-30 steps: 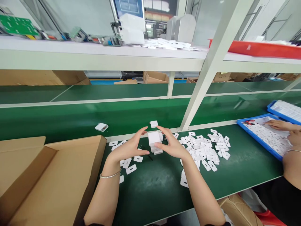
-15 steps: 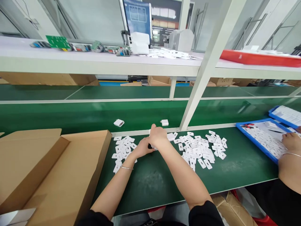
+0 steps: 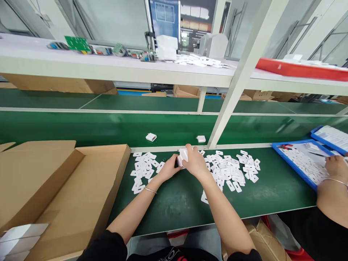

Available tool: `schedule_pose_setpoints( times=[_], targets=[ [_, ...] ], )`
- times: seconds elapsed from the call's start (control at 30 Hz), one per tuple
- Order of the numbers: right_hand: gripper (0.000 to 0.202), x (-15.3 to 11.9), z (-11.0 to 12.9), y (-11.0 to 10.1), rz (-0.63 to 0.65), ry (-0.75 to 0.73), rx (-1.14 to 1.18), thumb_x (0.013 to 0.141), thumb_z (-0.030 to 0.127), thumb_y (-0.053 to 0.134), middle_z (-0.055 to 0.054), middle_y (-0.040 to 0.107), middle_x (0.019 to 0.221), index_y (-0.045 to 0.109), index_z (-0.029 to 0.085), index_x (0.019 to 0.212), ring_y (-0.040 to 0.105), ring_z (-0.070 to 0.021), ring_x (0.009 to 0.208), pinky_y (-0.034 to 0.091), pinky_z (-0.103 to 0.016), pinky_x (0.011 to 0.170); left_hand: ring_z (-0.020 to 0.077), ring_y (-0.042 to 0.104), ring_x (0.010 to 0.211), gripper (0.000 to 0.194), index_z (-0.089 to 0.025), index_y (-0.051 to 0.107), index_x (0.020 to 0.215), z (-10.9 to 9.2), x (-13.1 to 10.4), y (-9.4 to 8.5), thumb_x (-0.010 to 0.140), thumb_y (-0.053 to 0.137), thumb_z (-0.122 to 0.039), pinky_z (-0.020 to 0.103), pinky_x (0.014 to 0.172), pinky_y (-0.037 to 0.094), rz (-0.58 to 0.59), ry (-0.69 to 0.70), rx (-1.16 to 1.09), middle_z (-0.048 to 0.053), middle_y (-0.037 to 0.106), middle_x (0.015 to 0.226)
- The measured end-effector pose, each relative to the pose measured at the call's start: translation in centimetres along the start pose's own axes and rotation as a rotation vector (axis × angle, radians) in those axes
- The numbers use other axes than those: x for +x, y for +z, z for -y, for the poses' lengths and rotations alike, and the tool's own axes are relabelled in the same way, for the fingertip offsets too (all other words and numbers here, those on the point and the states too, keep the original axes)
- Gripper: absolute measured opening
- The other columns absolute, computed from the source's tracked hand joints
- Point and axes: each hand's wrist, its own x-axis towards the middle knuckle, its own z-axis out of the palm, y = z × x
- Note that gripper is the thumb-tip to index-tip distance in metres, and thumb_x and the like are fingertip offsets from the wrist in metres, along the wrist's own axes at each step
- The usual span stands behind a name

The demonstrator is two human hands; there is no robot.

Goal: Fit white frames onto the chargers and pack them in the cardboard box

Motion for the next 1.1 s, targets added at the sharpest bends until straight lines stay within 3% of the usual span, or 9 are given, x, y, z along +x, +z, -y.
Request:
schedule_pose_setpoints(
  times=[0.23, 0.43, 0.6, 0.73, 0.87, 0.97, 1.1],
  targets=[
    [0.058, 0.4, -0.7, -0.1, -0.024, 0.014, 0.029, 0.09, 0.025, 0.062, -0.015, 0.061, 0.128, 0.045, 0.021, 0.145, 0.069, -0.0298, 0.092, 0.044, -0.033, 0.073, 0.0298, 0.068, 0.111, 0.047, -0.019, 0.048, 0.123, -0.1, 0.1, 0.9, 0.085, 0.075, -0.017, 0.042, 0.093, 0.055, -0.013, 0.013, -0.02, 0.011, 0.062, 0.123],
    [0.059, 0.2, -1.5, 0.2, -0.053, -0.044, 0.084, 0.088, 0.025, 0.063, -0.014, 0.061, 0.129, 0.046, 0.021, 0.144, 0.069, -0.028, 0.091, 0.045, -0.033, 0.073, 0.0279, 0.067, 0.107, 0.04, -0.019, 0.049, 0.118, -1.0, -0.3, 1.5, 0.086, 0.073, -0.012, 0.042, 0.09, 0.056, -0.085, -0.003, -0.016, 0.009, 0.061, 0.116],
    [0.057, -0.7, -2.3, -0.5, -0.132, -0.127, 0.193, 0.087, 0.028, 0.062, -0.012, 0.059, 0.134, 0.047, 0.025, 0.142, 0.067, -0.0293, 0.098, 0.048, -0.035, 0.075, 0.0293, 0.066, 0.11, 0.037, -0.02, 0.05, 0.113, -2.9, -0.1, 0.2, 0.085, 0.072, -0.009, 0.044, 0.094, 0.056, -0.156, 0.024, 0.027, 0.009, 0.06, 0.116],
    [0.058, -0.9, -1.3, -2.4, -0.213, -0.235, 0.284, 0.087, 0.032, 0.063, -0.012, 0.059, 0.135, 0.048, 0.025, 0.142, 0.065, -0.032, 0.107, 0.05, -0.04, 0.082, 0.0304, 0.062, 0.116, 0.037, -0.022, 0.05, 0.114, -4.6, -0.1, -3.4, 0.085, 0.068, -0.006, 0.046, 0.099, 0.054, -0.232, 0.048, 0.111, 0.009, 0.059, 0.119],
    [0.058, 0.1, 1.6, -3.4, -0.236, -0.391, 0.43, 0.086, 0.032, 0.065, -0.011, 0.059, 0.139, 0.05, 0.026, 0.141, 0.063, -0.0312, 0.11, 0.051, -0.04, 0.085, 0.033, 0.058, 0.121, 0.038, -0.021, 0.051, 0.116, -5.3, -1.7, -9.0, 0.085, 0.064, -0.004, 0.049, 0.102, 0.052, -0.334, 0.02, 0.225, 0.012, 0.057, 0.122],
    [0.058, 1.4, 5.1, -2.6, -0.233, -0.54, 0.525, 0.086, 0.032, 0.066, -0.01, 0.059, 0.142, 0.05, 0.027, 0.141, 0.061, -0.0316, 0.119, 0.051, -0.042, 0.094, 0.0341, 0.058, 0.12, 0.038, -0.019, 0.051, 0.117, -4.6, -4.6, -13.6, 0.085, 0.063, -0.004, 0.049, 0.1, 0.053, -0.403, -0.028, 0.404, 0.013, 0.057, 0.121],
    [0.059, 2.9, 11.1, 0.4, -0.16, -0.705, 0.62, 0.086, 0.03, 0.066, -0.011, 0.056, 0.147, 0.049, 0.025, 0.142, 0.055, -0.0312, 0.134, 0.046, -0.043, 0.109, 0.0319, 0.061, 0.114, 0.032, -0.018, 0.05, 0.116, -2.3, -9.7, -18.5, 0.087, 0.058, -0.006, 0.044, 0.093, 0.055, -0.436, -0.206, 0.636, 0.013, 0.057, 0.119]
  ],
)
